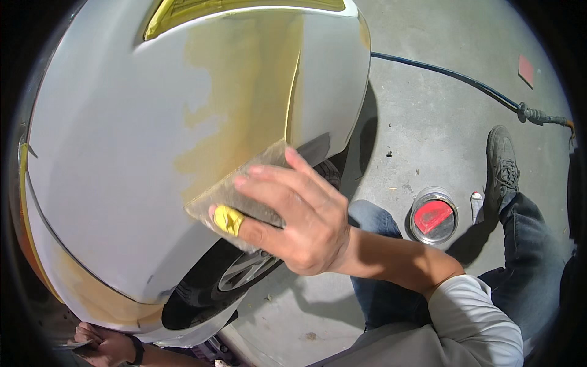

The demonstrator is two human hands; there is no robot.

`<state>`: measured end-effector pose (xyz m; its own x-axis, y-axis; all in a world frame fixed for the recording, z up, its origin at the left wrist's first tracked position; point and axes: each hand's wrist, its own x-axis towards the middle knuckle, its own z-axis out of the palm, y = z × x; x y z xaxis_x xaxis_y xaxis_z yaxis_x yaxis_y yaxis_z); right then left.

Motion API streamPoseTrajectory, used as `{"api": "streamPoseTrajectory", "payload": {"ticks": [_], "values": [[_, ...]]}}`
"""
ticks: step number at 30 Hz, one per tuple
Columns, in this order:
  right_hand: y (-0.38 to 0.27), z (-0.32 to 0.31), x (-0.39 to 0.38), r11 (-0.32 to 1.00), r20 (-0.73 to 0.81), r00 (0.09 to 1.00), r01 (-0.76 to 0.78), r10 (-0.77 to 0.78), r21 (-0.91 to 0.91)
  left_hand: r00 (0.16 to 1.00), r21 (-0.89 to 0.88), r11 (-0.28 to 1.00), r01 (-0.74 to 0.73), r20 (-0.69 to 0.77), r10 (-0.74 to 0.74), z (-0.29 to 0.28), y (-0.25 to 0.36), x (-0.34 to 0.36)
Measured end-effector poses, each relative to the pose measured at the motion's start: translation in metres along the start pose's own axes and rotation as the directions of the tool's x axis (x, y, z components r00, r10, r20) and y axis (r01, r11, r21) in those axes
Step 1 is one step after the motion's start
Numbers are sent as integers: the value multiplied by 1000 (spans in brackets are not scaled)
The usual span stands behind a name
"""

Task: The person applies a yellow body filler to the front bumper of a white car using a metal spreader and a red plastic scraper. They repeatedly scoop filler from the spreader and smooth it onto the bumper surface, working along the edge near the grille.

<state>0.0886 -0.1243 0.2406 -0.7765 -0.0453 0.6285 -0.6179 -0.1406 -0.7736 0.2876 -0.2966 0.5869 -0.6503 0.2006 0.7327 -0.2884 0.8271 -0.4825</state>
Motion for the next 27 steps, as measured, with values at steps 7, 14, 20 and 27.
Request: {"api": "streamPoseTrajectory", "payload": {"ticks": [7,14,20,27], "values": [[-16,12,-42,1000,9,1000,19,-19,-1,996,222,971,-88,12,88,-13,-17,1],[-17,-16,-55,988,220,975,-9,-25,155,996,155,985,-79,-35,85,-32,-56,-12],[13,-67,-9,924,279,959,-152,51,352,913,-481,804,350,-15,-407,-54,-4,-92],[15,-101,2,857,447,870,-58,-207,511,-25,-368,-570,735,825,-565,18,311,-234]]}}
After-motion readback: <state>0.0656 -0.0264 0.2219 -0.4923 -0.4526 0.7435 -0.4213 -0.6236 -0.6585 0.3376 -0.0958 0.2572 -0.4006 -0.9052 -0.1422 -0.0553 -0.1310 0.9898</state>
